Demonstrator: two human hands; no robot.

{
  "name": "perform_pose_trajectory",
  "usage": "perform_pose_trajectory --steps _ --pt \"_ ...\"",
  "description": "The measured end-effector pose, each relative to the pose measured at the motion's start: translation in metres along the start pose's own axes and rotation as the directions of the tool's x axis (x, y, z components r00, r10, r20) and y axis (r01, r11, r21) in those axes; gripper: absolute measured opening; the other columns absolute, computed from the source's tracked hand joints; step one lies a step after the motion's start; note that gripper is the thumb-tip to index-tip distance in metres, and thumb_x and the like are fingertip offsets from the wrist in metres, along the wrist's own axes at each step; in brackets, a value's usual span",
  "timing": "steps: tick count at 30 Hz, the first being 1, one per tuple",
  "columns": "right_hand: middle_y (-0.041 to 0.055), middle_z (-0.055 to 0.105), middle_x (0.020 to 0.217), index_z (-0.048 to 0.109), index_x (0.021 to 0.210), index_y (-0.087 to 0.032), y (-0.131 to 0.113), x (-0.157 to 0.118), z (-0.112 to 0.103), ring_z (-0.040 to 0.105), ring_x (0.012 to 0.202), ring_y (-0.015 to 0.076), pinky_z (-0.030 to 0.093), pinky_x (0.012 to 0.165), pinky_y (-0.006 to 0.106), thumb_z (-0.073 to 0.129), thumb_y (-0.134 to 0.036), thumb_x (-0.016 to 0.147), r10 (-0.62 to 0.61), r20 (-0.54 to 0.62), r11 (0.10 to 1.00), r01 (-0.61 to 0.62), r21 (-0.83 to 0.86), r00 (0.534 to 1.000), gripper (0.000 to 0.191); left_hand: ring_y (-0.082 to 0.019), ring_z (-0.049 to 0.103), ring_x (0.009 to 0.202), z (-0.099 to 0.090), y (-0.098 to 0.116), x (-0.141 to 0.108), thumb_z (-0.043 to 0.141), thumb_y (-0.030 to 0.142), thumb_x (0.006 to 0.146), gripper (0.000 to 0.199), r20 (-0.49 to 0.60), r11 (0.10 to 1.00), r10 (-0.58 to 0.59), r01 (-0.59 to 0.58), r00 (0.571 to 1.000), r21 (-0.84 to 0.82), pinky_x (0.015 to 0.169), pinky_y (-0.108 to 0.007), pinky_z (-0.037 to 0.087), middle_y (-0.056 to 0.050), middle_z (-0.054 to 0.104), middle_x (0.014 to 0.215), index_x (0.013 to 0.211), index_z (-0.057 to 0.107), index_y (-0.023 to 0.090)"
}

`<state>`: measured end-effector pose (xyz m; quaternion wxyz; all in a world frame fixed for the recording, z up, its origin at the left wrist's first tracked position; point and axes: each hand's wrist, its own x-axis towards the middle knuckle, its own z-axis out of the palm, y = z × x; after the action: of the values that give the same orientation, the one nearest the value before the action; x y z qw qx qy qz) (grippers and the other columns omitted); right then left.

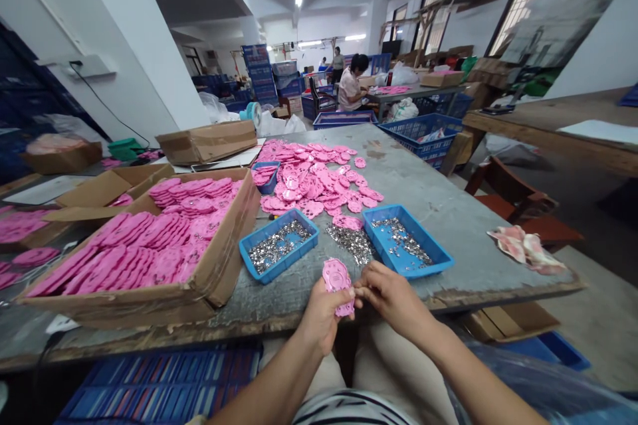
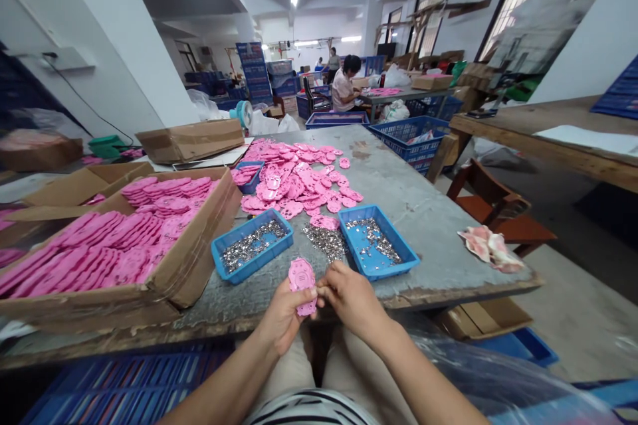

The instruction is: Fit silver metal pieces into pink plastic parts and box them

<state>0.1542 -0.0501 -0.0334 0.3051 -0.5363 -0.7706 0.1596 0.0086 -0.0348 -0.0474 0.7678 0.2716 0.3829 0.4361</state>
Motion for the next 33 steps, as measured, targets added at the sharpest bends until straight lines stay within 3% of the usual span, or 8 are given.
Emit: perform_pose_trajectory --steps 3,7,11,16,21,29,33 --pt "0.0021 0.058 0.071 0.061 0.066 -0.019 0.003 0.001 0.004 0.058 0.07 0.0147 0.046 0.065 0.026 0.057 -0.023 0.084 0.129 -0.004 0.954 -0.123 0.275 0.992 0.019 -0.011 0.058 0.051 0.0 0.0 -0.002 0.083 0.023 0.046 0.046 0.011 1.0 0.003 -0.003 1.0 -0.011 0.04 -0.019 0.038 0.002 0.061 0.063 0.08 0.053 0.014" --pt "0.0018 0.057 0.066 0.057 0.06 -0.019 0.004 0.0 0.008 0.055 0.065 0.0149 0.045 0.061 0.027 0.058 -0.033 0.083 0.176 0.01 0.91 -0.167 0.381 0.984 0.027 -0.01 0.057 0.051 -0.003 -0.001 -0.004 0.084 0.025 0.047 0.048 0.031 0.999 0.035 -0.035 0.999 -0.015 0.04 -0.018 0.038 0.002 0.06 0.062 0.084 0.055 0.013" --pt "0.0026 0.058 0.069 0.06 0.063 -0.02 -0.001 -0.002 0.004 0.057 0.068 0.0152 0.046 0.063 0.027 0.054 -0.032 0.088 0.075 -0.024 0.956 -0.065 0.286 0.997 0.028 -0.01 0.058 0.052 -0.006 0.0 -0.006 0.086 0.027 0.047 0.052 0.045 0.999 0.041 -0.041 0.998 -0.006 0.042 -0.018 0.039 0.001 0.061 0.064 0.086 0.055 0.012" --pt "0.0046 0.06 0.078 0.063 0.077 -0.021 -0.008 -0.005 0.002 0.059 0.069 0.0157 0.047 0.061 0.027 0.044 -0.026 0.094 -0.065 -0.061 0.997 0.067 0.032 0.996 0.026 -0.01 0.058 0.052 -0.007 0.003 -0.008 0.086 0.026 0.046 0.052 0.034 1.0 -0.007 0.008 0.999 -0.03 0.041 -0.018 0.038 0.001 0.061 0.066 0.084 0.054 0.013" --pt "0.0051 0.061 0.078 0.062 0.077 -0.021 -0.008 -0.01 0.013 0.061 0.067 0.0159 0.049 0.059 0.026 0.044 -0.022 0.093 -0.068 -0.089 0.997 0.064 -0.047 0.994 0.024 -0.01 0.056 0.051 -0.007 0.0 -0.006 0.08 0.021 0.047 0.045 -0.006 0.998 -0.045 0.045 0.999 -0.053 0.041 -0.019 0.037 0.001 0.06 0.065 0.081 0.052 0.015" --pt "0.0037 0.063 0.078 0.066 0.077 -0.021 -0.01 -0.01 0.025 0.063 0.074 0.0172 0.051 0.065 0.028 0.054 -0.019 0.085 0.074 -0.295 0.975 -0.008 0.221 0.953 0.014 -0.009 0.051 0.051 0.0 -0.003 -0.002 0.071 0.018 0.052 0.031 -0.1 0.989 0.142 -0.136 0.985 0.063 0.044 -0.02 0.036 0.003 0.057 0.061 0.077 0.053 0.016" --pt "0.0022 0.062 0.072 0.064 0.07 -0.021 -0.014 -0.004 0.022 0.055 0.063 0.0147 0.044 0.059 0.027 0.061 -0.026 0.079 0.253 -0.28 0.905 -0.124 0.407 0.926 0.011 -0.008 0.049 0.054 0.005 0.002 -0.001 0.071 0.017 0.053 0.025 -0.155 0.95 0.273 -0.241 0.949 0.198 0.05 -0.02 0.037 0.004 0.055 0.061 0.071 0.054 0.016"
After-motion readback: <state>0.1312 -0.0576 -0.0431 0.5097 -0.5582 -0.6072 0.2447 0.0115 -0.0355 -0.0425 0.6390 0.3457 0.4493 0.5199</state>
